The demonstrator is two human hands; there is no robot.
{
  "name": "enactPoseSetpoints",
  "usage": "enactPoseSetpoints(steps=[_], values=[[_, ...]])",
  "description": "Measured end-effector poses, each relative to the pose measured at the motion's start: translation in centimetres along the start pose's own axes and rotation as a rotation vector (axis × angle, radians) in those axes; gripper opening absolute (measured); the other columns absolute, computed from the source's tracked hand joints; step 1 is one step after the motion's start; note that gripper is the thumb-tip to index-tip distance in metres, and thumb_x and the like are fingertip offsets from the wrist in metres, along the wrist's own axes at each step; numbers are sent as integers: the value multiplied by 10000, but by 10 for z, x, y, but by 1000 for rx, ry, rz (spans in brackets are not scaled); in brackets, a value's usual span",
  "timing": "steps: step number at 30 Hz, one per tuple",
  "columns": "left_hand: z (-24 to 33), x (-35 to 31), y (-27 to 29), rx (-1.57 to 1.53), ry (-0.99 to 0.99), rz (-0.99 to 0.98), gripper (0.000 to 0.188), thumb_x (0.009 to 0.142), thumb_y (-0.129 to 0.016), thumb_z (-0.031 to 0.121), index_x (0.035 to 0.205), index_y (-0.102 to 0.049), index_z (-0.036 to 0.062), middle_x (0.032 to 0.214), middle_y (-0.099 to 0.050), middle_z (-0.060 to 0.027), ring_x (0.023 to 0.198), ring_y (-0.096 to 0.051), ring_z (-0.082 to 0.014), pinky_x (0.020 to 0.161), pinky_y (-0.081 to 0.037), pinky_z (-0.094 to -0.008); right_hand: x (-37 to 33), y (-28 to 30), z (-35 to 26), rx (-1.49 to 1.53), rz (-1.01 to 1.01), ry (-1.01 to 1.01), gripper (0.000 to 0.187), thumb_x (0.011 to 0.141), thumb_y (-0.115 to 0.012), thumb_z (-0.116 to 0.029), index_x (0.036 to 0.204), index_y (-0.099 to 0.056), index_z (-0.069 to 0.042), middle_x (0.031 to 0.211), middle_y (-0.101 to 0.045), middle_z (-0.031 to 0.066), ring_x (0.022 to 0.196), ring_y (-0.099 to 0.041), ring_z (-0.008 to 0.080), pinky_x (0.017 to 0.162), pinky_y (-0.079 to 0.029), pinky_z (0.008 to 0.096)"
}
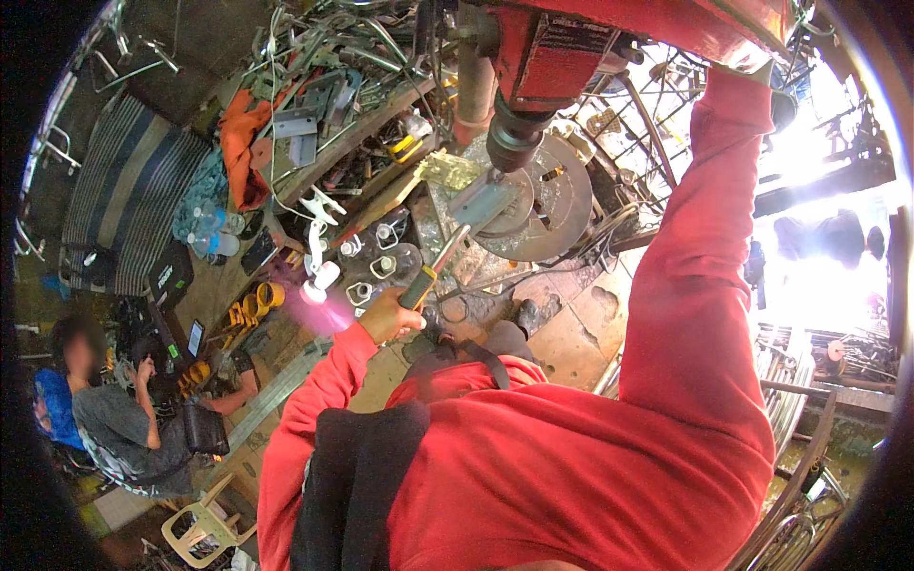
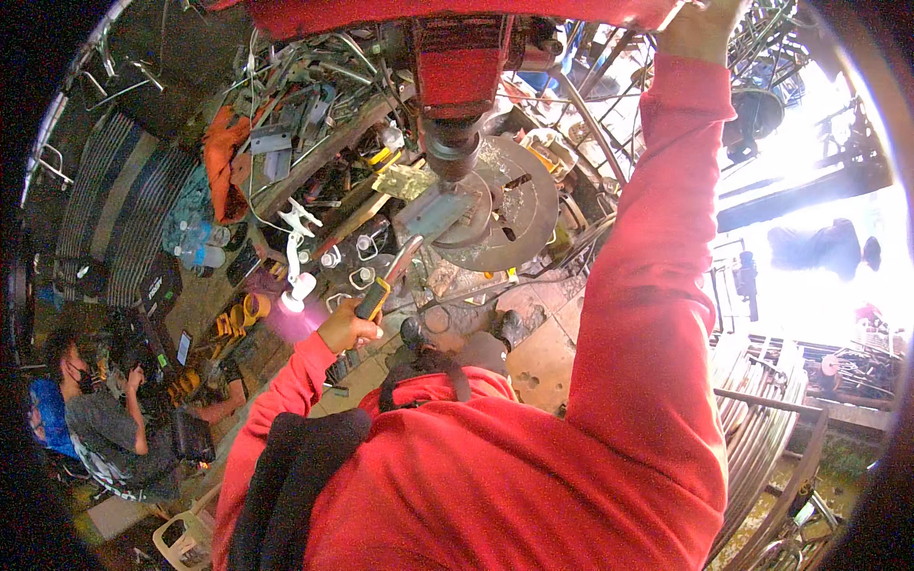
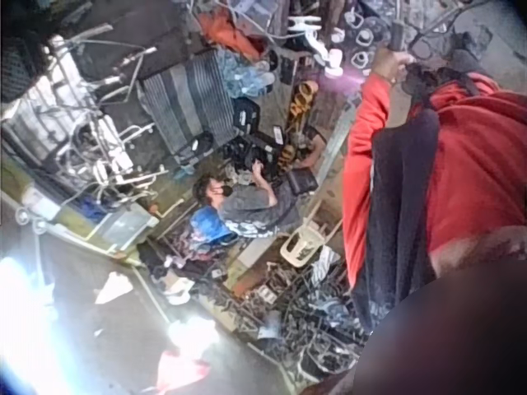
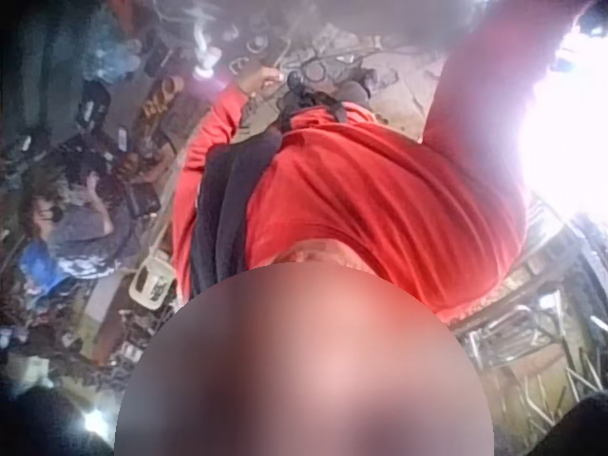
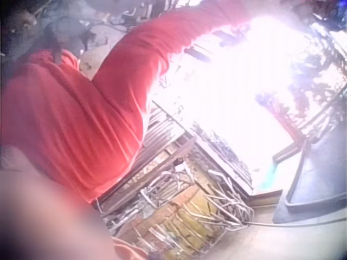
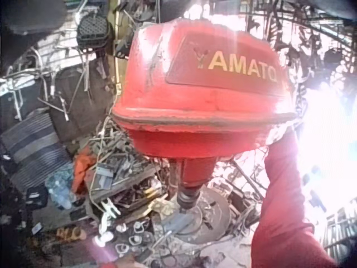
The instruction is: The person uses a drill press to drill holes into small metal pieces. They secure each piece with pliers, lower the drill, and then remove the piece after drilling. The process is repeated for multiple pieces.
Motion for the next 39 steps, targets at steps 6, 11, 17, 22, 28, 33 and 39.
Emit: enactPoseSetpoints(steps=[6,11,17,22,28,33,39], values=[[-2,0,1,6,23,19,169,681,-690,51,781,-553,52,604,-512,-7,449,-441,-80,418,-340,-245,-1,-1,0,27,-5,2,423,996,-448,-464,686,-383,-183,518,-254,-76,375,-213,51,313,-163,205],[-1,3,2,83,16,31,198,687,-682,30,839,-558,53,645,-526,-8,474,-461,-95,448,-377,-249,-3,-2,0,43,-6,2,426,998,-443,-465,684,-381,-184,517,-254,-76,376,-214,52,312,-164,206],[2,-1,3,263,-120,229,163,737,-678,99,842,-583,17,648,-583,-37,547,-581,-139,512,-466,-290,2,-5,1,73,-2,-15,429,999,-437,-467,682,-379,-185,517,-254,-75,376,-215,53,311,-164,206],[11,-11,-2,393,-266,271,253,787,-699,176,935,-591,1,731,-617,-52,581,-589,-137,556,-476,-296,4,-9,-4,132,0,7,431,1001,-432,-469,681,-377,-185,516,-253,-74,377,-216,54,311,-165,207],[16,-15,-9,341,-295,206,330,830,-697,262,1000,-602,-4,744,-621,-45,589,-565,-113,561,-470,-292,-2,-7,-8,150,19,-3,436,1002,-424,-474,677,-373,-188,515,-248,-70,378,-219,54,311,-166,208],[12,-7,-5,539,-215,288,361,829,-692,270,1053,-613,-2,733,-626,-136,645,-608,-237,638,-478,-381,0,-5,-7,196,-66,5,435,1003,-413,-479,680,-370,-192,520,-260,-65,381,-229,56,311,-163,219],[10,-5,-3,500,-326,317,234,845,-710,236,865,-589,37,594,-510,12,475,-471,-91,452,-381,-276,1,-2,-7,189,-117,44,418,1018,-385,-449,700,-381,-178,532,-274,-58,381,-234,63,311,-173,221]])
Point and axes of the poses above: each hand's wrist, its own x-axis towards the middle knuckle, its own y-axis out of the back of the hand, z = x × y, the point moved 4 cm from there along x, towards the middle knuckle
